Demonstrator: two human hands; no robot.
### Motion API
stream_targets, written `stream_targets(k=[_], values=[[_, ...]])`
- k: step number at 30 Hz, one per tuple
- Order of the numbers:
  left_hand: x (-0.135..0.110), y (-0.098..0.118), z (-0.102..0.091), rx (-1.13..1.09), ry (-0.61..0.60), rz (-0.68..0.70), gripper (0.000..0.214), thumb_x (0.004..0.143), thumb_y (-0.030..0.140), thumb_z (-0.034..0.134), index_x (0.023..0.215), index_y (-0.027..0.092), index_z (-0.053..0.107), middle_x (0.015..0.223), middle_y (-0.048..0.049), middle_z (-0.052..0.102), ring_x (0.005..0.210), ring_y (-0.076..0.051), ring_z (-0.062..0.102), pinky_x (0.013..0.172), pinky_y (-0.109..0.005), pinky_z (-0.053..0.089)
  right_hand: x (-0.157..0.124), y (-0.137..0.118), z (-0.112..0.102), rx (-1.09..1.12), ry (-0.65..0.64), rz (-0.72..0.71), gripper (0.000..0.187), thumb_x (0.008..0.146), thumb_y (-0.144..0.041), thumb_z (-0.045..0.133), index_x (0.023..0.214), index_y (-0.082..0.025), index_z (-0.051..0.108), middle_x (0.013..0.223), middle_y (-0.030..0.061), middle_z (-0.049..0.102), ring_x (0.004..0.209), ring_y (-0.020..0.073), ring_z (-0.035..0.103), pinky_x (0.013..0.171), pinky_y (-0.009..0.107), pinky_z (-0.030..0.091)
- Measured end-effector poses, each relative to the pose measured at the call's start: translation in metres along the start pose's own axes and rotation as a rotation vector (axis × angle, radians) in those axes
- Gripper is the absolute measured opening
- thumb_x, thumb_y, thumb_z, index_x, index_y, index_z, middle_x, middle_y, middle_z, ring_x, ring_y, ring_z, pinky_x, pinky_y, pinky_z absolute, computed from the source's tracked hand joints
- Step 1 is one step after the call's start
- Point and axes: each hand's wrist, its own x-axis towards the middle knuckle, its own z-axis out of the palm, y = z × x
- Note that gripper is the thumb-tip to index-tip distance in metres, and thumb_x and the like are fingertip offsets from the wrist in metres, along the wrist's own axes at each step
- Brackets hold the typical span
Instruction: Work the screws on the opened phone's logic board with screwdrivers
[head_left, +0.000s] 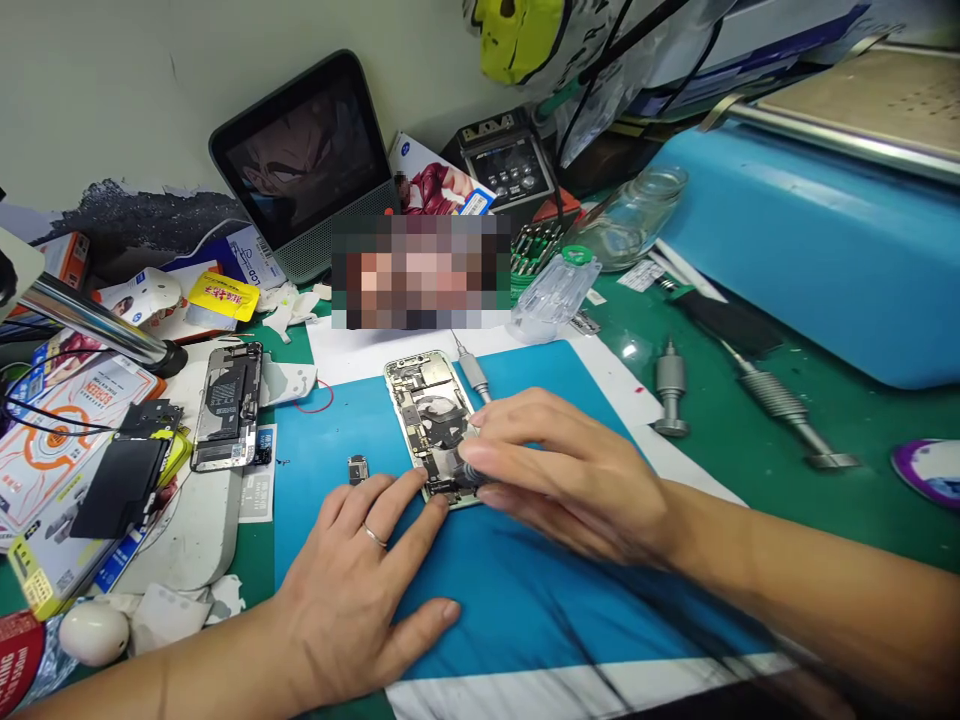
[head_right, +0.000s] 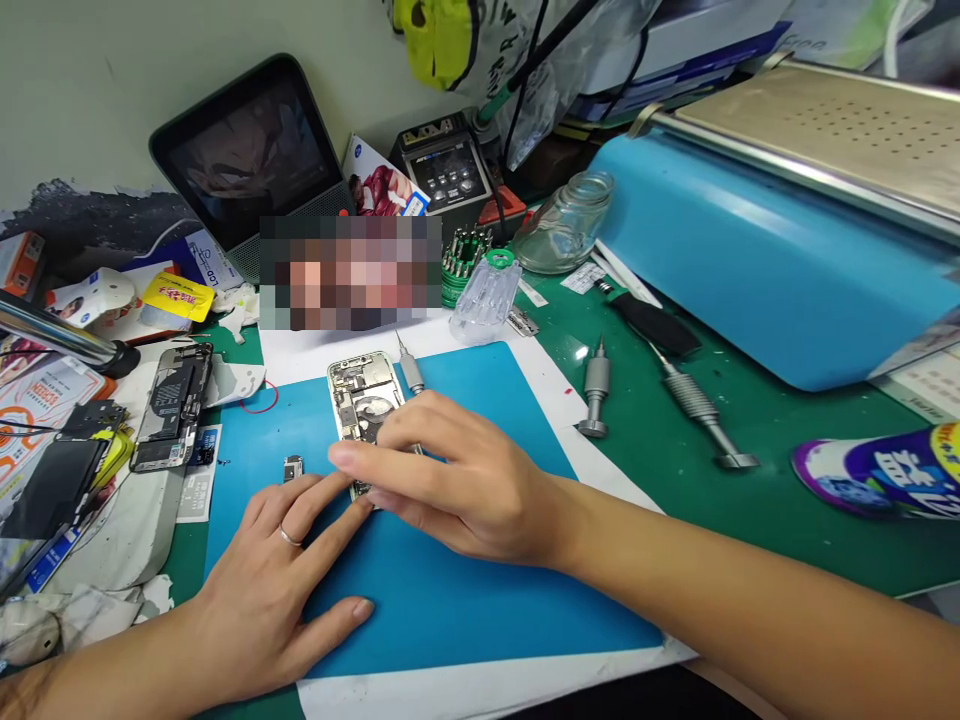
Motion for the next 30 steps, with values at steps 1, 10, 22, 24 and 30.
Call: stream_targets(k=[1,10,22,24,30], values=[[0.000,0.000,0.000,0.001,-0.001,0.001,0.061,0.097,0.045,0.054,0.147,0.012,0.044,0.150,-0.0183,0.045,0.127,-0.038,0.047,0.096,-0.055,0.046,0.000,0.000,0.000,-0.004,-0.001,0.001,0.040,0.098,-0.015,0.052,0.137,-0.017,0.048,0.097,0.0081,0.070,0.090,0.0190,0.068,0.078,0.036,0.061],[-0.001,0.000,0.001,0.004,0.004,0.003,0.060,0.097,0.045,0.054,0.147,0.013,0.044,0.150,-0.0176,0.045,0.126,-0.037,0.046,0.096,-0.056,0.045,0.000,-0.002,-0.001,-0.006,0.014,0.015,0.035,0.097,-0.014,0.051,0.133,-0.016,0.052,0.097,0.0084,0.070,0.091,0.0185,0.068,0.081,0.035,0.060],[-0.001,-0.005,0.001,0.150,0.104,0.063,0.059,0.095,0.044,0.057,0.146,0.016,0.048,0.148,-0.0136,0.050,0.123,-0.033,0.049,0.095,-0.047,0.046,0.004,-0.001,0.005,0.133,0.066,0.004,0.035,0.098,-0.008,0.047,0.132,-0.015,0.049,0.103,0.0077,0.073,0.091,0.0152,0.069,0.086,0.031,0.058],[-0.002,-0.008,0.004,0.188,0.129,0.071,0.060,0.095,0.043,0.058,0.148,0.018,0.046,0.150,-0.0117,0.048,0.124,-0.031,0.049,0.096,-0.044,0.045,0.006,0.001,0.006,0.107,0.058,0.017,0.032,0.099,-0.010,0.046,0.130,-0.017,0.049,0.099,0.0061,0.072,0.090,0.0153,0.068,0.085,0.031,0.057],[-0.006,-0.016,0.015,0.227,0.173,0.084,0.063,0.097,0.046,0.053,0.153,0.022,0.039,0.157,-0.0078,0.041,0.130,-0.030,0.046,0.099,-0.042,0.044,0.006,0.003,0.007,0.117,0.065,0.008,0.029,0.101,-0.015,0.047,0.130,-0.018,0.047,0.101,0.0063,0.071,0.096,0.0146,0.067,0.087,0.032,0.056]])
